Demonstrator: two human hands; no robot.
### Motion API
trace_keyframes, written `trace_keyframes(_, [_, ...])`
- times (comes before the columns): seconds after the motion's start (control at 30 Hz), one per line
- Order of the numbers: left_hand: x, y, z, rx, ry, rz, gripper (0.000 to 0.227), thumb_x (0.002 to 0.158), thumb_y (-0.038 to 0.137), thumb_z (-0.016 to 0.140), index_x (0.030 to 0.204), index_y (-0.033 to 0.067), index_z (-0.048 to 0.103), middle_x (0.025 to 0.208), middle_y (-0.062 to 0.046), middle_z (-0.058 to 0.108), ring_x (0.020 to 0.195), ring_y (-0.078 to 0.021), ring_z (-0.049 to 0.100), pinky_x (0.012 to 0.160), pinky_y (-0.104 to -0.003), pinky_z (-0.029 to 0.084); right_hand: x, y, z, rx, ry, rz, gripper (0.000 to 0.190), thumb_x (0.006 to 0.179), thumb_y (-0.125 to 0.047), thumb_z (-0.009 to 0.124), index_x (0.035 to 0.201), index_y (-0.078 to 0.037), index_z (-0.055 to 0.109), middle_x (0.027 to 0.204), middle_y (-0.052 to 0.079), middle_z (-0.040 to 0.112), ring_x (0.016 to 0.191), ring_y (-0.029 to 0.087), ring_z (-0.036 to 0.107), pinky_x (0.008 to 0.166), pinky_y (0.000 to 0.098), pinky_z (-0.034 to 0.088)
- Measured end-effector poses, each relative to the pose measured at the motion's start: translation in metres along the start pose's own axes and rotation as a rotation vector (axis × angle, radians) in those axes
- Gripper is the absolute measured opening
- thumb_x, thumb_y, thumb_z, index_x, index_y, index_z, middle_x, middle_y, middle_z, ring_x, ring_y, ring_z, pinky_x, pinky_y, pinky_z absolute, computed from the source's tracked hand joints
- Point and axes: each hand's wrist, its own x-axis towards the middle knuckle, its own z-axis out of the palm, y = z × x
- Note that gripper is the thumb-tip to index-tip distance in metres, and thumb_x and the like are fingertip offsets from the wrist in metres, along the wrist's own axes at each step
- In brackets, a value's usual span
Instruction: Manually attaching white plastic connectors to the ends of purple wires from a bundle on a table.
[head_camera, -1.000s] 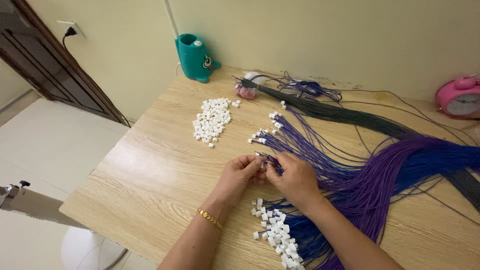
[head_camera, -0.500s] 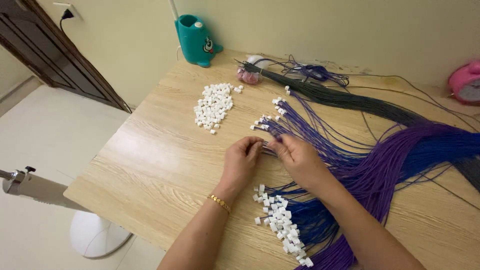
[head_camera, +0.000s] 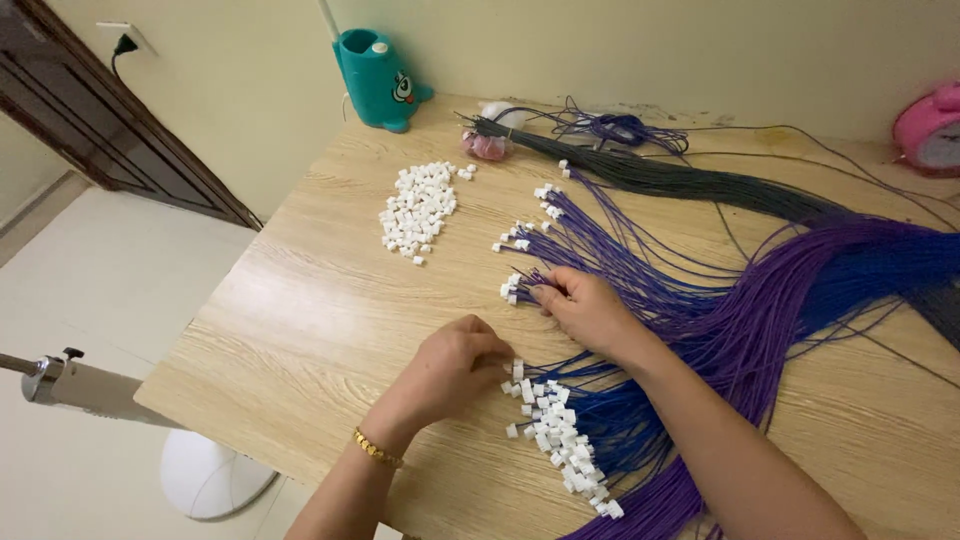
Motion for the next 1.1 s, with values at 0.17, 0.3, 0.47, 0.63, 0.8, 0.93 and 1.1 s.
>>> trace_keyframes(0.17, [0.004,-0.006,0.004,0.079,0.018,0.132,0.016,0.079,0.015,0.078,0.094,0.0099,0.080,0.093,-0.009,0.072,0.089,-0.0277,0.070,0.080,-0.036,0.056,0.000,0.003,0.000,-0.069,0.012,-0.006,0.023,0.096,-0.028,0.066,0.104,-0.007,0.072,0.074,0.000,0.068,0.060,0.009,0.057,0.056,0.0272,0.048])
trace_keyframes(0.3, [0.021,-0.030,0.013,-0.067,0.123,0.073,0.013,0.085,0.013,0.076,0.095,0.0059,0.078,0.090,-0.008,0.073,0.083,-0.0227,0.069,0.075,-0.034,0.057,0.002,0.007,-0.004,0.112,-0.050,-0.024,0.023,0.095,-0.026,0.068,0.104,-0.005,0.072,0.074,0.001,0.063,0.060,0.010,0.053,0.054,0.0289,0.045])
trace_keyframes(0.47, [0.059,-0.053,0.032,-0.652,0.123,-0.232,0.015,0.092,0.011,0.072,0.102,-0.0005,0.073,0.087,-0.006,0.074,0.075,-0.0122,0.066,0.067,-0.028,0.057,0.009,0.012,-0.007,0.067,-0.013,-0.155,0.024,0.089,-0.023,0.071,0.103,-0.004,0.073,0.085,-0.001,0.073,0.075,0.007,0.063,0.067,0.0254,0.053])
trace_keyframes(0.63, [0.074,-0.051,0.042,-1.101,0.142,-0.279,0.019,0.094,0.009,0.068,0.110,-0.0017,0.070,0.094,-0.006,0.073,0.076,-0.0123,0.069,0.068,-0.025,0.058,0.004,0.007,-0.010,-0.002,0.001,-0.101,0.024,0.090,-0.025,0.073,0.102,-0.004,0.073,0.086,0.002,0.072,0.078,0.009,0.060,0.071,0.0281,0.051])
trace_keyframes(0.8, [0.066,-0.045,0.043,-1.094,0.128,-0.261,0.020,0.096,0.009,0.067,0.112,-0.0014,0.072,0.093,-0.006,0.074,0.077,-0.0107,0.069,0.070,-0.024,0.058,0.006,0.012,-0.009,0.042,0.001,-0.104,0.025,0.090,-0.025,0.072,0.101,-0.003,0.072,0.089,0.001,0.073,0.080,0.008,0.062,0.072,0.0278,0.053])
trace_keyframes(0.93, [0.066,-0.039,0.043,-1.006,0.115,-0.244,0.018,0.096,0.011,0.068,0.108,-0.0019,0.072,0.089,-0.004,0.074,0.074,-0.0101,0.067,0.068,-0.024,0.057,-0.004,-0.009,-0.009,-0.044,0.011,-0.010,0.024,0.090,-0.025,0.071,0.103,-0.005,0.072,0.089,0.002,0.075,0.080,0.008,0.063,0.072,0.0283,0.053])
trace_keyframes(1.1, [0.065,-0.042,0.047,-1.008,0.118,-0.235,0.015,0.096,0.011,0.069,0.104,-0.0007,0.072,0.084,-0.003,0.072,0.069,-0.0094,0.064,0.064,-0.023,0.054,-0.003,-0.006,-0.008,-0.002,-0.010,-0.073,0.022,0.090,-0.023,0.071,0.103,-0.005,0.072,0.089,0.001,0.075,0.080,0.008,0.063,0.072,0.0276,0.054])
